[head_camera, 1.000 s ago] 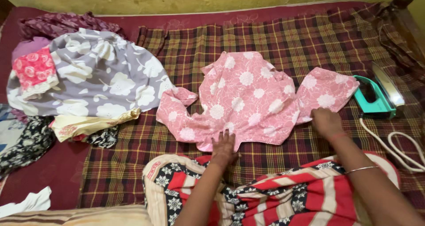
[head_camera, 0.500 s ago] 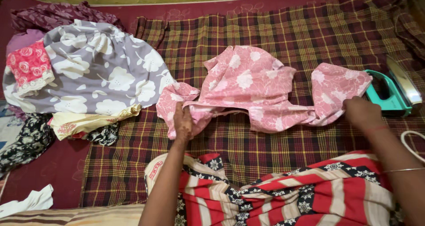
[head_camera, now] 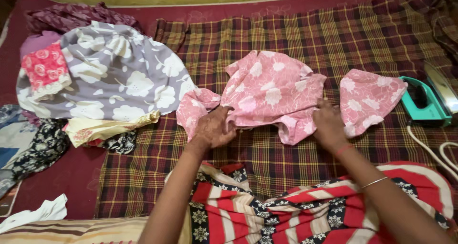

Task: The person sits cross-legged on a bed and irons a pink floral long-sleeved shirt. They first unfold the garment, spread it flat on the bed, and then use a teal electric iron to smooth the sleeves and body of the shirt.

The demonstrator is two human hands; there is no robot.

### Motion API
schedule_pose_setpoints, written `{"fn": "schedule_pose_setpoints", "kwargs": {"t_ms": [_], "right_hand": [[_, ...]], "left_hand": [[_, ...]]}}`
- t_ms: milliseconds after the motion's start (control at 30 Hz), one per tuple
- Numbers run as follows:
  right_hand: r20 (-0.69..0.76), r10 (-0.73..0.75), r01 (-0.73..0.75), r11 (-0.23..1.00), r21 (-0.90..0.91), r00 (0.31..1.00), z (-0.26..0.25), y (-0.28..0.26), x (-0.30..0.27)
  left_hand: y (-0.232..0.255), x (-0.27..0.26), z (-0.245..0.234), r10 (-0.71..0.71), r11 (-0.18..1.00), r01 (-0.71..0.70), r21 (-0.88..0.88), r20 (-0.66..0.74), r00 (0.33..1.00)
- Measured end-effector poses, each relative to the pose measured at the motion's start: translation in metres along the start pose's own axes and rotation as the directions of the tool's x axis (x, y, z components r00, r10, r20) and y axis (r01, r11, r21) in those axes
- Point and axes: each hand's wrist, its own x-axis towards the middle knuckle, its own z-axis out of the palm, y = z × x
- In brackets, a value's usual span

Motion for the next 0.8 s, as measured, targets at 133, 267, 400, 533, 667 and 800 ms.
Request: {"fn": "schedule_pose_setpoints", "kwargs": {"t_ms": [133,267,400,533,667,800], "right_hand": [[0.386,0.222,-0.409,0.753,0.516,0.896,-0.019,0.062,0.02],[0.334,0.174,-0.371,0.265,0.89,0.926,-0.06,0.113,0.057],[0.291,-0.005,-0.272,0.335,0.902,0.957,-0.165,0.145,0.102],[0.515,0.011,-0.431,0.563,0.705,0.857,-0.261,0.165,0.131],[0.386,-0.005,-0.307,0.598,0.74,0.923,-0.268,0.204,0.155],[0.227,0.097,-0.241,0.571,0.784,0.969,-0.256,0.226,0.162]], "left_hand": [[-0.041,-0.005,0.01,0.271,0.909,-0.169,0.381,-0.231,0.935],[-0.061,0.012,-0.024,0.228,0.738,0.013,0.674,-0.268,0.936],[-0.036,0.046,-0.113,0.038,0.939,0.15,0.311,-0.524,0.851],[-0.007,0.059,-0.21,-0.146,0.989,0.138,-0.062,-0.62,0.771],[0.025,0.051,-0.271,-0.023,0.91,-0.354,-0.216,-0.879,0.477],[0.06,0.024,-0.301,-0.045,0.994,-0.037,-0.102,-0.7,0.712]]}}
